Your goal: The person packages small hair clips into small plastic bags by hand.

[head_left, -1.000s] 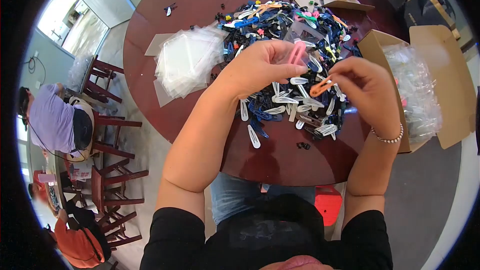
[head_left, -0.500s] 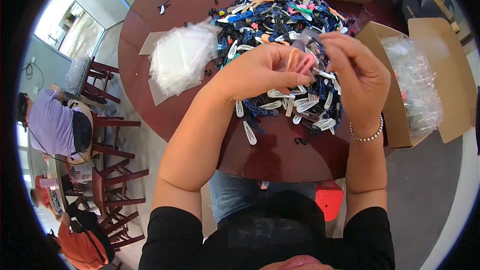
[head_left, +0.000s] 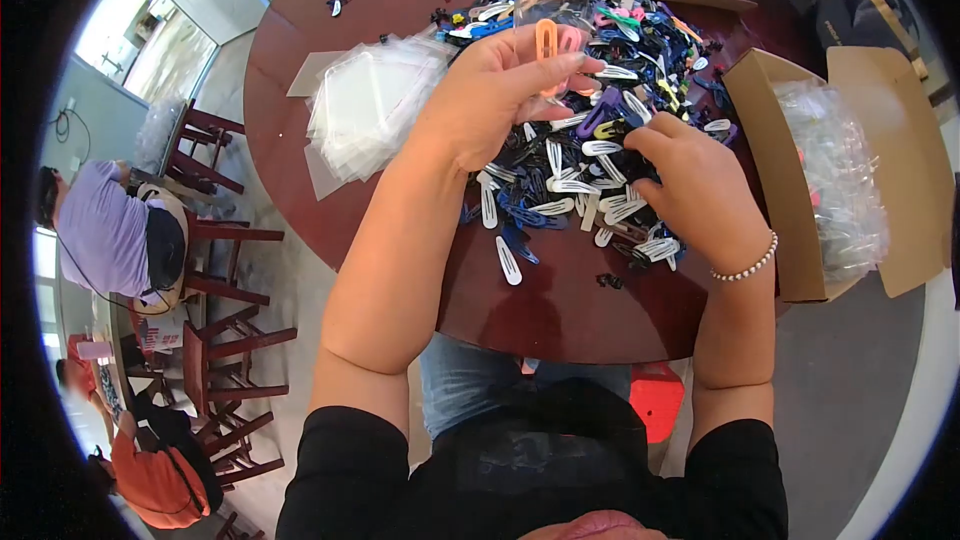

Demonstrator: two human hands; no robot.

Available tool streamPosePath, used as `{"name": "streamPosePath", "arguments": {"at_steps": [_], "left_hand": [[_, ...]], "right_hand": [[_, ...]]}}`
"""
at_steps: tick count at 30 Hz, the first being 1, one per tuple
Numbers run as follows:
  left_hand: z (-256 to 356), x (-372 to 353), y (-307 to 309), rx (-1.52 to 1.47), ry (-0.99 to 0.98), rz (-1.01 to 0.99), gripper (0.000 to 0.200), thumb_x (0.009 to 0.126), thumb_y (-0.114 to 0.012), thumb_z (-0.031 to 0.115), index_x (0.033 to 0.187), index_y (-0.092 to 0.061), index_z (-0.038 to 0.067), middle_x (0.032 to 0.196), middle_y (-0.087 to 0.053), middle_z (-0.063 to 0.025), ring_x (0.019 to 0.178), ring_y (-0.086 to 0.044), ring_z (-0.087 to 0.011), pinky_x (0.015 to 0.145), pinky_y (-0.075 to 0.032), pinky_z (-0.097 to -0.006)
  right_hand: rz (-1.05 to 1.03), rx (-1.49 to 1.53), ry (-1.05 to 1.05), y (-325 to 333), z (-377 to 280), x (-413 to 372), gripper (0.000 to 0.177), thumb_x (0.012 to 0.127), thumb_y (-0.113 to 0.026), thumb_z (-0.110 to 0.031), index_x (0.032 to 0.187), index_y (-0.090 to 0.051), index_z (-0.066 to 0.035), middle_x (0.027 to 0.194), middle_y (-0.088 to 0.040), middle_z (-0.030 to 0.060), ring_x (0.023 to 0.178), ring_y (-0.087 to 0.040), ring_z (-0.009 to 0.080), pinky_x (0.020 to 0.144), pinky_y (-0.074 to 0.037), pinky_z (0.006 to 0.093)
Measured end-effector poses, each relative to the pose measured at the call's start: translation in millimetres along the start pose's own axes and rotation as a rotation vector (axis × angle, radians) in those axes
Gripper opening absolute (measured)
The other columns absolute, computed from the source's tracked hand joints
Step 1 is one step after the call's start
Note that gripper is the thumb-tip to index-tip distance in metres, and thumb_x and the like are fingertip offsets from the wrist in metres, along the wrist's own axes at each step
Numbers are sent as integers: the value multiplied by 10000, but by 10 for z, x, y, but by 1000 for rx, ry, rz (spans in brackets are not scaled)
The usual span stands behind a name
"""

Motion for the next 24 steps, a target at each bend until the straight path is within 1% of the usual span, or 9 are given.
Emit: {"name": "streamPosePath", "arguments": {"at_steps": [3,5,10,12,14,16,17,19,24], "left_hand": [[15,1,14,4,-17,22,352,901,-648,255,1180,-592,48,1093,-661,-110,993,-652,-177,739,-553,-251],[12,-17,-14,48,7,16,359,901,-646,251,1189,-591,44,1087,-665,-102,976,-651,-164,728,-543,-238],[-3,-43,-110,117,41,-34,420,891,-660,272,1229,-574,38,1069,-669,-79,943,-646,-137,729,-540,-231],[-23,-41,-114,107,65,-26,327,872,-674,279,1118,-618,70,1037,-676,-49,918,-641,-106,727,-503,-234],[-29,-42,-112,113,71,-26,333,868,-678,273,1125,-615,70,1045,-676,-48,926,-641,-103,725,-504,-231],[-23,-48,-120,113,61,-24,325,859,-688,265,1112,-621,72,1009,-672,-17,896,-635,-87,712,-500,-223],[-26,-45,-116,113,61,-24,325,859,-688,265,1112,-621,72,1009,-672,-17,896,-635,-87,712,-500,-223],[-27,-42,-120,187,51,-50,419,883,-672,273,1217,-577,39,1064,-663,-62,940,-637,-119,716,-531,-218],[-36,-40,-129,197,65,-66,407,884,-668,266,1209,-580,38,1057,-663,-58,936,-636,-119,722,-524,-219]], "right_hand": [[21,-56,-22,-31,-28,12,277,702,-696,-39,972,-637,-29,949,-600,112,881,-610,316,763,-493,397],[-3,-3,20,-38,7,32,283,705,-698,-44,981,-636,-26,941,-596,115,874,-610,320,765,-493,401],[-40,64,38,-93,19,38,310,700,-715,-55,995,-626,-23,927,-587,124,870,-608,328,758,-493,407],[-58,68,40,-130,-16,53,321,698,-721,-59,1000,-617,-25,920,-582,129,866,-606,332,755,-492,410],[-34,78,51,-142,-45,65,332,704,-734,-84,1003,-597,-35,900,-572,133,853,-604,338,742,-491,416],[-31,68,46,-150,-60,72,333,709,-738,-99,1001,-589,-40,893,-567,132,847,-603,340,735,-490,419],[-28,57,42,-154,-68,77,334,714,-743,-115,999,-581,-46,886,-563,131,841,-601,341,727,-489,422],[-24,37,38,-170,-100,87,327,721,-742,-126,996,-583,-48,885,-563,130,839,-602,341,723,-489,423],[-42,-10,29,-226,-100,94,299,741,-733,-141,985,-586,-50,871,-563,130,833,-602,336,716,-489,426]]}}
Point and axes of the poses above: each hand's wrist, its own x-axis towards the middle knuckle, its own y-axis out of the back of the hand, z = x × y, the point moved 5 cm from there along x, towards the middle knuckle
